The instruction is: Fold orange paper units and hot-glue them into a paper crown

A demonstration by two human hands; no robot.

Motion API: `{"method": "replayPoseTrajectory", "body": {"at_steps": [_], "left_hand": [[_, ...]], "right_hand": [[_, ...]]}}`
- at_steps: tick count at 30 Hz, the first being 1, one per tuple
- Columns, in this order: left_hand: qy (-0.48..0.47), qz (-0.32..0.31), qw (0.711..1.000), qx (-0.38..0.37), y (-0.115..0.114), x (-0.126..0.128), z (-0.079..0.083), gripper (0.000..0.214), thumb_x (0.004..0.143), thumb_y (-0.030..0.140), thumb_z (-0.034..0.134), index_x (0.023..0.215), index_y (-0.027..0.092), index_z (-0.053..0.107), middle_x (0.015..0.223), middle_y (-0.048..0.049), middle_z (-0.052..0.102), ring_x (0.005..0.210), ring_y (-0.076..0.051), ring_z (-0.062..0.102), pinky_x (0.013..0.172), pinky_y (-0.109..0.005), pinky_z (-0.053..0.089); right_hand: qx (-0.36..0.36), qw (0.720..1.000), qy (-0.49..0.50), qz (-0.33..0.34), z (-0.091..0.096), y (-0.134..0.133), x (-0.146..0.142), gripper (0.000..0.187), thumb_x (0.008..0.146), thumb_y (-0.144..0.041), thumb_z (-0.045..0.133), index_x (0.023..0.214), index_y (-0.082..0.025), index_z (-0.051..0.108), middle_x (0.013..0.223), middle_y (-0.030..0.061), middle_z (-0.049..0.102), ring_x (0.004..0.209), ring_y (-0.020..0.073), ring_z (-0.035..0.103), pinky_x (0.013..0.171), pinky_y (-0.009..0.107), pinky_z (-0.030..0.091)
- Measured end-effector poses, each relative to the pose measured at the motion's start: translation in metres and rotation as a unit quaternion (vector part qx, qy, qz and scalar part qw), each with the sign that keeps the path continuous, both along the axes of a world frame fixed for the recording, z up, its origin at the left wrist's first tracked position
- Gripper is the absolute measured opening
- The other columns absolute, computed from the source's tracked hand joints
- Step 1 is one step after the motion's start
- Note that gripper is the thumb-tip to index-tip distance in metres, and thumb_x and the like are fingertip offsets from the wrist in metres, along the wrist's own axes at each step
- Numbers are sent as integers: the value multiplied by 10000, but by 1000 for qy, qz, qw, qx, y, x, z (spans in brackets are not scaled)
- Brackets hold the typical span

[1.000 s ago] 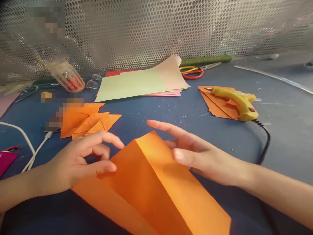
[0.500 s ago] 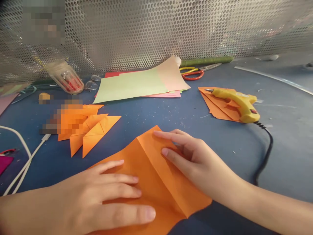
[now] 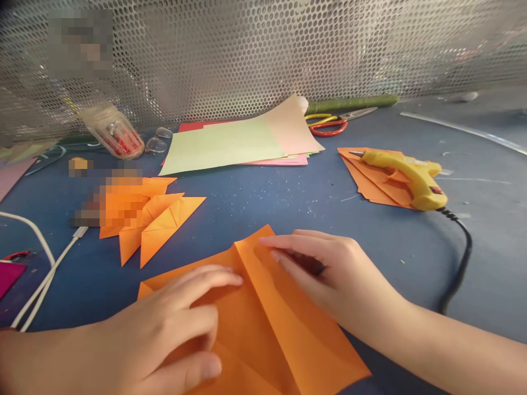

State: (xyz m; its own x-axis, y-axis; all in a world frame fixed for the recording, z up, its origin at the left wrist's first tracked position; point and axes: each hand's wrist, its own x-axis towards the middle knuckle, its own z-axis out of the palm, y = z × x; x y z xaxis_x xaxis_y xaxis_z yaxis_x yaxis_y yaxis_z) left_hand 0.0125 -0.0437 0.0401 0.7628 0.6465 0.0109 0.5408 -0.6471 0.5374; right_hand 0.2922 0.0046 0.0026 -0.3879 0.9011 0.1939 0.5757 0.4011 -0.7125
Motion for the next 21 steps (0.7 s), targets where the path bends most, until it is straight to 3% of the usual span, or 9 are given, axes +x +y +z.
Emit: {"method": "replayPoseTrajectory", "body": {"at_steps": [3, 5, 8, 11, 16, 21], "left_hand": [[-7, 7, 999, 49, -3, 3, -15, 436, 1075, 560, 555, 1130, 142, 664, 1607, -238, 527, 1508, -333, 507, 1159, -468, 540], [15, -12, 997, 81, -4, 3, -23, 595, 1094, 570, 501, 1411, 69, 553, 1660, -267, 440, 1581, -342, 394, 1218, -510, 476], [35, -25, 996, 77, -3, 1, -30, 752, 1083, 588, 486, 1599, 53, 376, 1679, -256, 411, 1600, -353, 352, 1247, -567, 430], [11, -11, 997, 72, -1, -1, -35, 743, 1079, 605, 450, 1613, 92, 385, 1694, -219, 408, 1598, -365, 352, 1266, -610, 383], [-17, 48, 997, 60, 3, 1, -41, 807, 1038, 808, 348, 1559, 205, 475, 1634, -116, 532, 1539, -323, 442, 1288, -563, 342], [11, 83, 992, 97, 12, 4, -42, 741, 1107, 691, 291, 1607, 159, 417, 1522, -143, 606, 1398, -317, 548, 1198, -511, 447]], "right_hand": [[46, 998, -31, 12, -9, -1, 4, 333, 1043, -447, 536, 1191, -308, 800, 773, 6, 745, 514, 125, 588, 496, 258, 539], [52, 998, -43, 9, -10, -3, 6, 357, 1053, -446, 521, 1233, -296, 790, 853, 26, 791, 548, 138, 644, 553, 270, 588], [46, 997, -65, 13, -8, -6, 7, 392, 1054, -438, 492, 1236, -264, 792, 1048, 68, 835, 749, 208, 787, 666, 292, 653], [36, 997, -71, 18, -6, -10, 7, 410, 1051, -426, 455, 1201, -257, 798, 1037, 70, 838, 772, 231, 806, 600, 288, 646], [-15, 996, -80, 38, -6, -17, 7, 411, 1074, -469, 434, 1180, -302, 794, 905, 46, 813, 665, 201, 744, 564, 298, 614], [-29, 995, -57, 83, -2, -16, 1, 388, 1084, -460, 440, 1177, -315, 787, 820, 4, 783, 630, 144, 716, 574, 226, 581]]}}
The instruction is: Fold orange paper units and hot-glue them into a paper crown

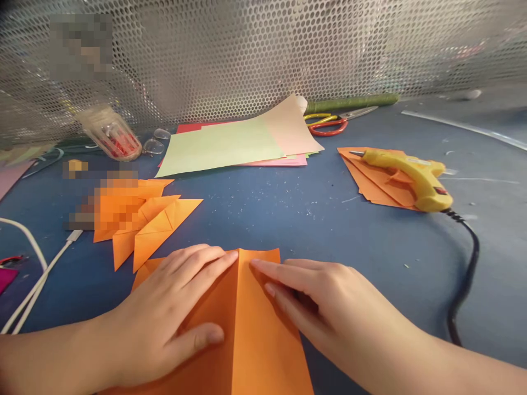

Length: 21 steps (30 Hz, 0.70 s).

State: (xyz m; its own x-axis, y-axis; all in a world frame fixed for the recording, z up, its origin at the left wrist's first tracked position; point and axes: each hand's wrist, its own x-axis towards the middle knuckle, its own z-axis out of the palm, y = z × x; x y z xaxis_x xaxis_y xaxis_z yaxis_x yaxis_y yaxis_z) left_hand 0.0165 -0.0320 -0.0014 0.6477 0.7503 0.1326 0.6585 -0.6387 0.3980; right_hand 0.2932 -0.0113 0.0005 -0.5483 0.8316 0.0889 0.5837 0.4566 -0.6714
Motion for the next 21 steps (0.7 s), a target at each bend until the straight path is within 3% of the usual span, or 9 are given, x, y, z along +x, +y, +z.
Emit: {"method": "replayPoseTrajectory", "body": {"at_steps": [7, 10, 14, 21], "left_hand": [[46, 3, 999, 15, 0, -1, -4, 703, 1127, 627, 245, 1646, 171, 371, 1457, -166, 587, 1316, -344, 525, 1117, -542, 483], [69, 11, 997, 32, -2, 1, -3, 684, 1132, 589, 228, 1652, 161, 349, 1361, -173, 612, 1162, -339, 563, 1018, -559, 516], [78, -17, 996, 49, 3, 3, 1, 676, 1128, 533, 229, 1623, 94, 372, 1132, -136, 657, 936, -296, 592, 863, -489, 549], [102, -39, 990, 93, 11, 4, 3, 686, 1122, 553, 218, 1592, 84, 389, 1163, -123, 688, 924, -301, 638, 750, -444, 530]], "right_hand": [[130, 991, 26, -27, 0, 12, -2, 339, 1084, -356, 499, 1272, -284, 771, 834, 20, 748, 617, 104, 705, 559, 169, 574], [153, 987, 39, -23, -3, 14, -2, 325, 1092, -332, 492, 1227, -264, 779, 948, 39, 760, 735, 103, 748, 651, 160, 604], [177, 984, 23, -21, -6, 12, -3, 317, 1091, -282, 487, 1231, -259, 770, 923, 18, 745, 716, 88, 750, 636, 130, 594], [206, 978, -15, -18, -6, 4, -4, 414, 1138, -333, 375, 1185, -212, 767, 820, 16, 737, 668, 101, 765, 560, 110, 572]]}}
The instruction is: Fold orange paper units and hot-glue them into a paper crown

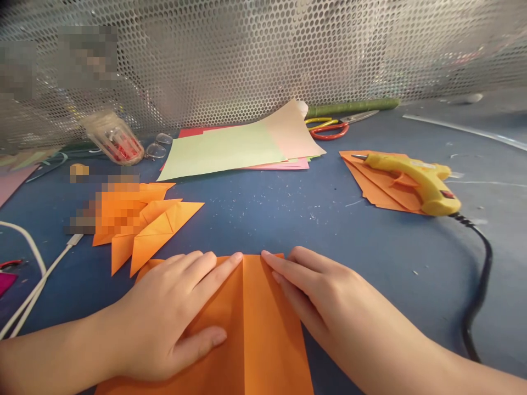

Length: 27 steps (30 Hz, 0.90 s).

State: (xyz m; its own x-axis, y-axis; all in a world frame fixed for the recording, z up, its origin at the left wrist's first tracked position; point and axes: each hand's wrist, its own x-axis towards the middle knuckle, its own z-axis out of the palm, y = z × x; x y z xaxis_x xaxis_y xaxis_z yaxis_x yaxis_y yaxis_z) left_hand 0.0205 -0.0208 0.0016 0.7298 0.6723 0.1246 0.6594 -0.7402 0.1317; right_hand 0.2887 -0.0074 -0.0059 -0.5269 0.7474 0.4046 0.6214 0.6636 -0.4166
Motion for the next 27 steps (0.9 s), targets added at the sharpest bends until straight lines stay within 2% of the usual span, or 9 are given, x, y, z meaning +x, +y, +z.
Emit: {"method": "replayPoseTrajectory", "body": {"at_steps": [4, 9, 13, 21, 27], "left_hand": [[-20, 6, 1000, 19, -2, 1, -2, 719, 1131, 563, 109, 1566, 82, 420, 1126, -111, 695, 896, -289, 641, 753, -443, 522], [-42, 12, 999, 19, -3, 2, -4, 723, 1134, 582, 123, 1536, 91, 469, 1109, -92, 698, 878, -273, 642, 745, -437, 519], [-41, 21, 999, 25, -3, 3, -2, 718, 1139, 572, 112, 1531, 101, 486, 1097, -82, 702, 865, -265, 636, 738, -431, 518], [-26, 26, 999, 21, -5, 4, -1, 736, 1132, 584, 86, 1518, 127, 515, 1068, -81, 703, 859, -269, 625, 742, -435, 530], [-8, 27, 1000, -7, -4, 3, 0, 756, 1126, 588, 68, 1566, 140, 489, 1106, -104, 700, 889, -283, 625, 759, -453, 551]], "right_hand": [[14, 1000, -24, 4, 0, -3, -1, 467, 1150, -344, 317, 1110, -213, 763, 825, 25, 748, 676, 105, 774, 564, 109, 573], [17, 1000, -22, -12, -2, -6, -3, 441, 1153, -344, 309, 1124, -239, 737, 900, 34, 769, 744, 117, 790, 591, 124, 589], [11, 1000, -22, 0, -3, -7, -1, 420, 1150, -343, 328, 1109, -241, 733, 878, 21, 758, 730, 107, 782, 600, 119, 589], [-42, 999, 4, -5, -16, -10, 5, 409, 1141, -376, 354, 1266, -274, 729, 908, 32, 754, 744, 134, 766, 608, 181, 608], [-73, 997, 12, -9, -15, -9, 4, 405, 1130, -377, 380, 1328, -292, 723, 934, 40, 757, 784, 151, 771, 632, 202, 618]]}}
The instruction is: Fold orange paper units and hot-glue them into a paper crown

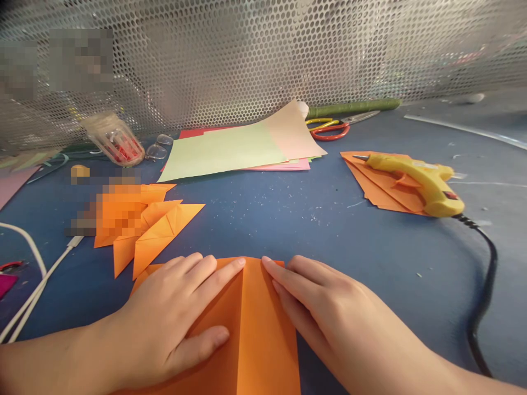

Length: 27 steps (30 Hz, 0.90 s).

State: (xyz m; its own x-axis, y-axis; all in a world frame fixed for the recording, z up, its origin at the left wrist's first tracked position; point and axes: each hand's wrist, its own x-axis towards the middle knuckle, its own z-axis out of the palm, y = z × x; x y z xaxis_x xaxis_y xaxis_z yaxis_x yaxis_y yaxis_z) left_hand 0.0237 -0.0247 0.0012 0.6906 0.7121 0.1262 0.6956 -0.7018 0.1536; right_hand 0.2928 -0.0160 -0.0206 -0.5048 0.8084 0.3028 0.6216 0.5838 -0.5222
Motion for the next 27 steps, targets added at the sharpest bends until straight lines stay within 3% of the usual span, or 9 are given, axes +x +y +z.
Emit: {"method": "replayPoseTrajectory", "body": {"at_steps": [6, 14, 22, 27], "left_hand": [[-3, 4, 1000, -10, 1, -1, 0, 762, 1122, 604, 84, 1573, 150, 499, 1093, -108, 690, 884, -284, 617, 761, -455, 565], [2, 13, 1000, 9, -3, 0, -3, 648, 1144, 473, 121, 1576, 125, 455, 1123, -124, 696, 899, -283, 624, 772, -450, 567], [43, 6, 999, 21, -3, 0, 3, 561, 1141, 442, 198, 1552, 246, 526, 1108, -114, 663, 865, -284, 602, 766, -449, 564], [51, 3, 999, 8, -4, 3, 3, 533, 1141, 413, 229, 1539, 254, 546, 1026, -99, 642, 840, -279, 594, 731, -442, 567]], "right_hand": [[5, 1000, 6, -4, 2, -1, 0, 409, 1130, -381, 382, 1340, -295, 723, 886, 31, 739, 721, 138, 746, 614, 196, 603], [25, 1000, -15, -9, 2, 0, 0, 439, 1135, -406, 351, 1295, -283, 741, 848, 26, 732, 680, 143, 731, 577, 208, 582], [27, 999, -12, -16, 2, -1, 1, 394, 1126, -380, 388, 1291, -306, 738, 850, 12, 733, 683, 130, 739, 571, 187, 581], [44, 999, -15, -19, 0, -2, 2, 390, 1121, -359, 389, 1280, -303, 741, 832, 14, 720, 661, 134, 732, 564, 191, 581]]}}
